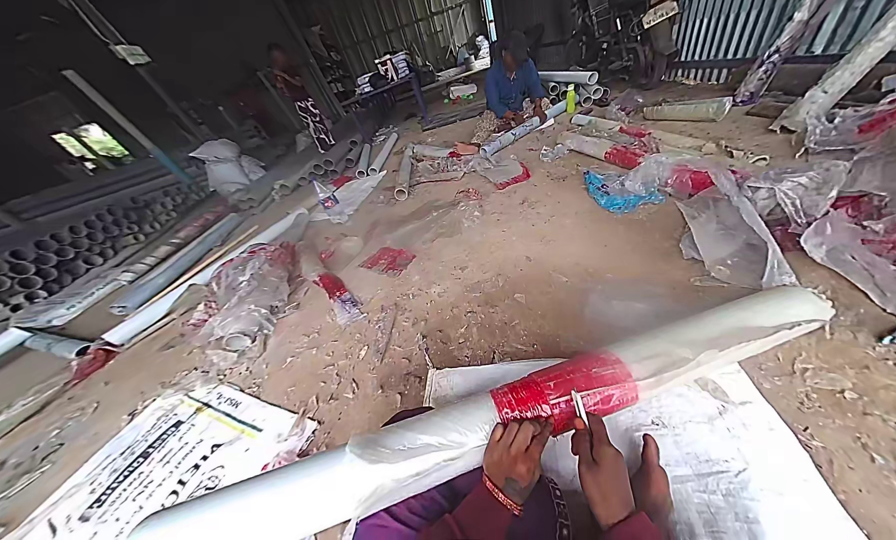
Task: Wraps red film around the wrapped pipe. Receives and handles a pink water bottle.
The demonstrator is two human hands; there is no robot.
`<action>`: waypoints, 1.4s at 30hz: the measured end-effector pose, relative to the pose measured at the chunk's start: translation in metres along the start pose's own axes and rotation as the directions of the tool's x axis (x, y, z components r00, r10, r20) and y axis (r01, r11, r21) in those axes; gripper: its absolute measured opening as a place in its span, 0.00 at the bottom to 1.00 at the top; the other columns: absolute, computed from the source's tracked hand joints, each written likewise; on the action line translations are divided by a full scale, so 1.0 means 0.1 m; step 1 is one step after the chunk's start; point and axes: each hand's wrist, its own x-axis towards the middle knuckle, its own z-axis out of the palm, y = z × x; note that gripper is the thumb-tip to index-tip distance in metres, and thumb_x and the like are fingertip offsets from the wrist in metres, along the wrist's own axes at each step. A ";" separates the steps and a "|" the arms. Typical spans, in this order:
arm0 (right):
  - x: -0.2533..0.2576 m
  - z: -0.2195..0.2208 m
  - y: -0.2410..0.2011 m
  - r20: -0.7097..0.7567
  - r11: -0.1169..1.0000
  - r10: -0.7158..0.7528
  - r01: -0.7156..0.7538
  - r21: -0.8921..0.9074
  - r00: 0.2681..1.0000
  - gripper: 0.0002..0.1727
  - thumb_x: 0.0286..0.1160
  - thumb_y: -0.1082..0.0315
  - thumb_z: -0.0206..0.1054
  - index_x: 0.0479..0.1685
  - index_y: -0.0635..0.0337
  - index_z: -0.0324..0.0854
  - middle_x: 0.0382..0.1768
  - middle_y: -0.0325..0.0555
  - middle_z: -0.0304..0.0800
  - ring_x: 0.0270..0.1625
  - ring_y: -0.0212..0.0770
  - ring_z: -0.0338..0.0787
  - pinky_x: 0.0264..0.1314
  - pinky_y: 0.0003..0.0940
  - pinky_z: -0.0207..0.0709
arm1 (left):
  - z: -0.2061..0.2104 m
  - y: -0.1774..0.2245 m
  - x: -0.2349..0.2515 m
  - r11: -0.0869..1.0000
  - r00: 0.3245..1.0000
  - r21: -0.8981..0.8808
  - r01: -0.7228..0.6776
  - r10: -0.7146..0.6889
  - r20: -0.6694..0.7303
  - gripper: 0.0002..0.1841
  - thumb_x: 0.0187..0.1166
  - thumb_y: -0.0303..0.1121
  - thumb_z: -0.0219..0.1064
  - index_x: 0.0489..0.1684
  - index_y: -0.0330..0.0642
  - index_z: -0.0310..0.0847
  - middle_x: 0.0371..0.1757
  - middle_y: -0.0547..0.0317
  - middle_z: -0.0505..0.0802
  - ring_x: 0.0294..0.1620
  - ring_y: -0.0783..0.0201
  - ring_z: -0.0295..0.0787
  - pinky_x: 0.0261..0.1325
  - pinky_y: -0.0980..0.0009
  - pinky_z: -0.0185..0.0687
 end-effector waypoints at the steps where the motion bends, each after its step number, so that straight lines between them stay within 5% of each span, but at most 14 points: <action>1: -0.01 0.01 0.00 -0.019 1.000 -0.020 0.020 0.003 1.000 0.20 0.90 0.65 0.50 0.61 0.75 0.78 0.22 0.56 0.83 0.26 0.56 0.86 0.32 0.57 0.77 | 0.00 0.00 0.00 1.000 1.000 -0.002 -0.002 0.002 -0.007 0.13 0.75 0.31 0.63 0.33 0.56 0.97 0.29 0.68 0.93 0.29 0.67 0.84 0.37 0.71 0.74; 7: -0.03 -0.05 -0.07 -0.033 0.995 -0.063 0.060 -0.077 0.997 0.20 0.90 0.66 0.52 0.65 0.74 0.79 0.22 0.58 0.86 0.25 0.60 0.88 0.31 0.60 0.79 | 0.00 -0.01 0.03 1.000 1.000 -0.002 -0.001 0.001 -0.014 0.13 0.75 0.31 0.63 0.32 0.55 0.97 0.30 0.68 0.94 0.29 0.67 0.84 0.37 0.72 0.75; 14: -0.12 -0.24 -0.26 0.070 0.960 -0.020 0.038 -0.276 0.997 0.19 0.90 0.68 0.54 0.65 0.70 0.84 0.51 0.68 0.94 0.47 0.71 0.95 0.47 0.67 0.83 | -0.05 0.00 0.07 0.997 0.999 -0.080 0.022 -0.018 0.039 0.11 0.74 0.29 0.65 0.32 0.49 0.98 0.29 0.60 0.95 0.28 0.60 0.87 0.33 0.66 0.75; 26: -0.19 -0.15 -0.20 -0.026 0.907 -0.243 0.217 -0.360 0.970 0.17 0.79 0.72 0.62 0.60 0.66 0.90 0.36 0.60 0.96 0.29 0.62 0.95 0.27 0.56 0.84 | -0.01 -0.04 0.12 0.996 0.998 -0.074 0.045 -0.042 0.039 0.10 0.74 0.29 0.67 0.32 0.48 0.98 0.31 0.60 0.97 0.28 0.59 0.88 0.34 0.64 0.72; 42: -0.16 -0.02 -0.22 0.035 0.792 -0.300 0.269 -0.548 0.953 0.22 0.63 0.83 0.64 0.59 0.67 0.91 0.30 0.59 0.93 0.24 0.57 0.93 0.21 0.46 0.81 | 0.03 -0.10 0.07 0.991 0.997 -0.118 0.064 -0.059 0.044 0.11 0.73 0.28 0.67 0.27 0.46 0.97 0.30 0.61 0.97 0.27 0.60 0.87 0.33 0.64 0.71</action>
